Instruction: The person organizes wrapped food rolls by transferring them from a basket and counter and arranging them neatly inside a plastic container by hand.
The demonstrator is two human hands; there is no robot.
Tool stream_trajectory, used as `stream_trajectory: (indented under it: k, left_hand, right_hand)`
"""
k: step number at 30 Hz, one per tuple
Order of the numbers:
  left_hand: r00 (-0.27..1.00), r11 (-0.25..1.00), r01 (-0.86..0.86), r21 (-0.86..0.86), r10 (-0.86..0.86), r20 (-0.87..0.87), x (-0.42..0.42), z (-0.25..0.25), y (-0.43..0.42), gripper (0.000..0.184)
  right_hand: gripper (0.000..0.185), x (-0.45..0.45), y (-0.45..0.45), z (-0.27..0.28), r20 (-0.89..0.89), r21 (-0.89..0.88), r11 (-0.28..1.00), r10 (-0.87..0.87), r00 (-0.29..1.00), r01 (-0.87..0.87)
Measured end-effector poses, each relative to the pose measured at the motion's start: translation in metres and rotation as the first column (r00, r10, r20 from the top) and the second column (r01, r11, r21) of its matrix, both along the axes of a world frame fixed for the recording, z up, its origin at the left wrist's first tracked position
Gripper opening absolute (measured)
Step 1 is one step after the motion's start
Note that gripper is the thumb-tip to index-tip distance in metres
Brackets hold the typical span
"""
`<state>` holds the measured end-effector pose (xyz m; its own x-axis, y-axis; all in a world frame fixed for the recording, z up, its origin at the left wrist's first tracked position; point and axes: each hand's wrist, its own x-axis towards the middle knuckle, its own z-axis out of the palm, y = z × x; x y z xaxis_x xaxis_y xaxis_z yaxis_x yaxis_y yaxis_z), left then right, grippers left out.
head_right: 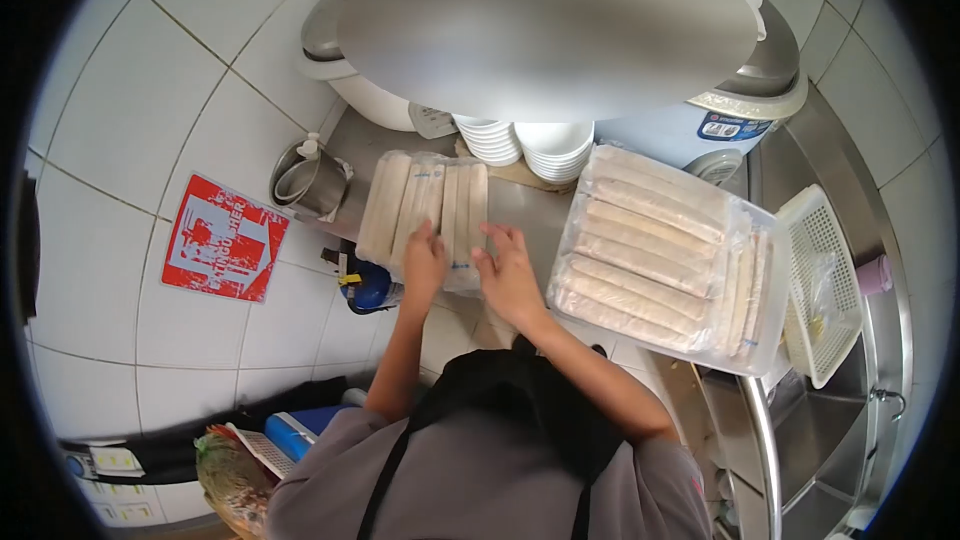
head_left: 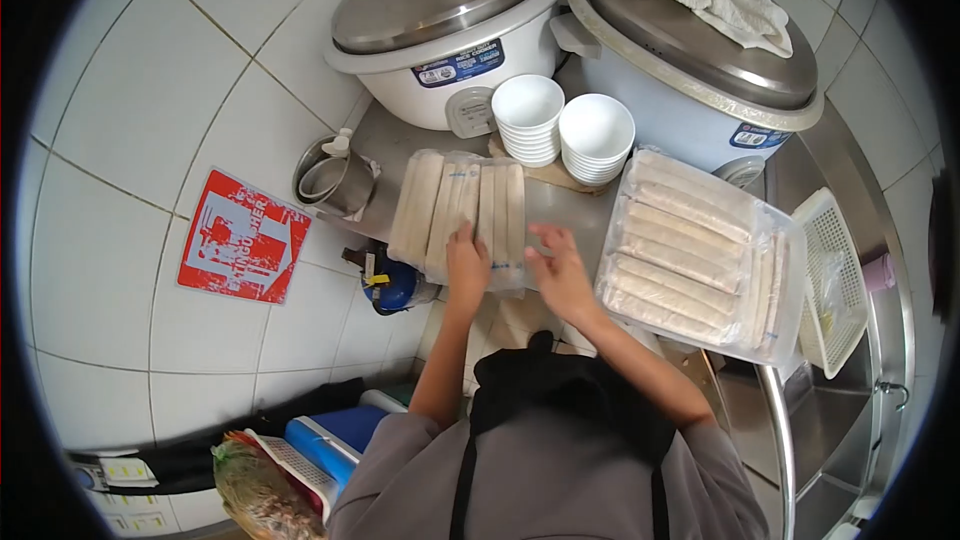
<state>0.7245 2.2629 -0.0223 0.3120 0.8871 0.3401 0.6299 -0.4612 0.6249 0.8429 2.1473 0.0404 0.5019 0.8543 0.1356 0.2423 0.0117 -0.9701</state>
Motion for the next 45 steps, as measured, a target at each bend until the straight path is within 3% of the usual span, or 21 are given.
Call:
stream_trajectory:
  k: [2, 6, 8, 12, 14, 16, 17, 18, 19, 20, 22, 23, 26, 28, 30, 31, 33, 36, 39, 42, 45]
  left_hand:
    - [0.992, 0.999, 0.029, 0.029, -0.026, -0.121, -0.001, -0.005, -0.003, 0.031]
    - [0.945, 0.963, 0.01, -0.27, -0.097, -0.311, 0.013, -0.002, -0.006, 0.04]
    - [0.972, 0.967, 0.019, -0.253, -0.077, -0.221, 0.011, -0.006, -0.004, 0.04]
    - [0.992, 0.964, 0.088, -0.249, -0.107, -0.061, 0.006, -0.019, -0.003, 0.038]
    - [0.982, 0.868, 0.167, -0.468, -0.102, 0.16, -0.001, -0.012, -0.004, 0.039]
    - [0.929, 0.677, 0.319, -0.663, -0.086, 0.359, -0.011, 0.001, -0.003, 0.039]
    - [0.892, 0.547, 0.399, -0.736, -0.047, 0.449, -0.02, 0.009, 0.002, 0.038]
    - [0.743, 0.508, 0.583, -0.634, -0.018, 0.669, -0.018, 0.012, -0.002, 0.04]
    - [0.631, 0.497, 0.66, -0.563, 0.041, 0.775, -0.013, 0.022, -0.007, 0.04]
    - [0.535, 0.35, 0.774, -0.527, 0.083, 0.841, -0.012, 0.04, -0.009, 0.039]
    - [0.373, 0.334, 0.867, -0.37, 0.058, 0.926, -0.002, 0.045, -0.012, 0.045]
    - [0.291, 0.274, 0.919, -0.284, 0.015, 0.957, 0.006, 0.05, -0.016, 0.047]
    - [0.153, 0.055, 0.987, -0.153, 0.015, 0.988, 0.039, 0.07, -0.034, 0.053]
    - [0.143, -0.131, 0.982, -0.139, 0.022, 0.989, 0.078, 0.087, -0.058, 0.059]
    - [0.178, -0.204, 0.959, -0.195, -0.098, 0.979, 0.128, 0.105, -0.095, 0.054]
    - [0.223, -0.137, 0.958, -0.251, -0.191, 0.956, 0.149, 0.124, -0.12, 0.051]
    - [0.277, -0.154, 0.893, -0.423, -0.554, 0.785, 0.189, 0.13, -0.139, 0.052]
    - [0.256, 0.093, 0.955, -0.282, -0.742, 0.62, 0.258, 0.097, -0.157, 0.05]
    - [0.167, 0.118, 0.977, -0.18, -0.943, 0.288, 0.29, 0.112, -0.17, 0.039]
    - [-0.077, -0.08, 0.997, -0.024, -0.993, 0.088, 0.333, 0.093, -0.187, 0.033]
    - [-0.138, -0.146, 0.988, 0.041, -0.977, -0.161, 0.358, 0.081, -0.197, 0.031]
  right_hand:
    - [0.039, -0.018, 0.036, -0.077, 0.331, -0.087, 0.965, -0.207, 0.921, 0.248]
    - [0.042, -0.018, 0.065, -0.114, -0.029, -0.313, 0.935, -0.184, 0.983, 0.165]
    - [0.043, -0.016, 0.062, -0.079, -0.171, -0.375, 0.919, -0.202, 0.964, 0.126]
    - [0.044, -0.02, 0.064, -0.083, -0.004, -0.418, 0.899, -0.146, 0.989, 0.131]
    - [0.045, -0.025, 0.062, -0.115, -0.056, -0.285, 0.947, -0.169, 0.984, 0.146]
    - [0.045, -0.019, 0.031, -0.037, -0.107, -0.47, 0.882, -0.108, 0.988, 0.046]
    - [0.044, -0.024, 0.02, -0.022, -0.205, -0.295, 0.955, -0.095, 0.974, 0.03]
    - [0.043, -0.027, 0.009, -0.013, -0.282, -0.104, 0.994, -0.073, 0.957, 0.045]
    - [0.042, -0.027, 0.001, -0.004, -0.127, -0.041, 0.998, -0.056, 0.99, 0.051]
    - [0.042, -0.025, -0.008, 0.005, 0.033, 0.008, 0.999, -0.045, 0.998, 0.045]
    - [0.041, -0.014, -0.033, 0.051, 0.129, -0.138, 0.99, -0.013, 0.992, 0.03]
    - [0.051, -0.004, -0.046, 0.067, 0.162, -0.093, 0.993, -0.059, 0.985, 0.075]
    - [0.064, 0.028, -0.086, 0.079, 0.062, 0.262, 0.949, -0.199, 0.978, 0.176]
    - [0.064, 0.051, -0.125, 0.091, -0.142, 0.268, 0.961, -0.026, 0.99, 0.063]
    - [0.052, 0.063, -0.164, 0.093, -0.03, 0.268, 0.922, -0.282, 0.959, 0.28]
    - [0.045, 0.068, -0.185, 0.097, -0.077, 0.202, 0.883, -0.418, 0.905, 0.425]
    - [0.037, 0.083, -0.222, 0.094, -0.12, 0.072, 0.732, -0.668, 0.734, 0.678]
    - [0.032, 0.121, -0.258, 0.064, -0.012, 0.07, 0.424, -0.905, 0.426, 0.903]
    - [0.031, 0.154, -0.277, 0.042, 0.248, -0.036, 0.325, -0.913, 0.323, 0.945]
    - [0.029, 0.168, -0.271, 0.027, 0.322, -0.074, 0.271, -0.904, 0.28, 0.96]
    - [0.029, 0.176, -0.266, 0.016, 0.341, -0.041, 0.282, -0.898, 0.279, 0.959]
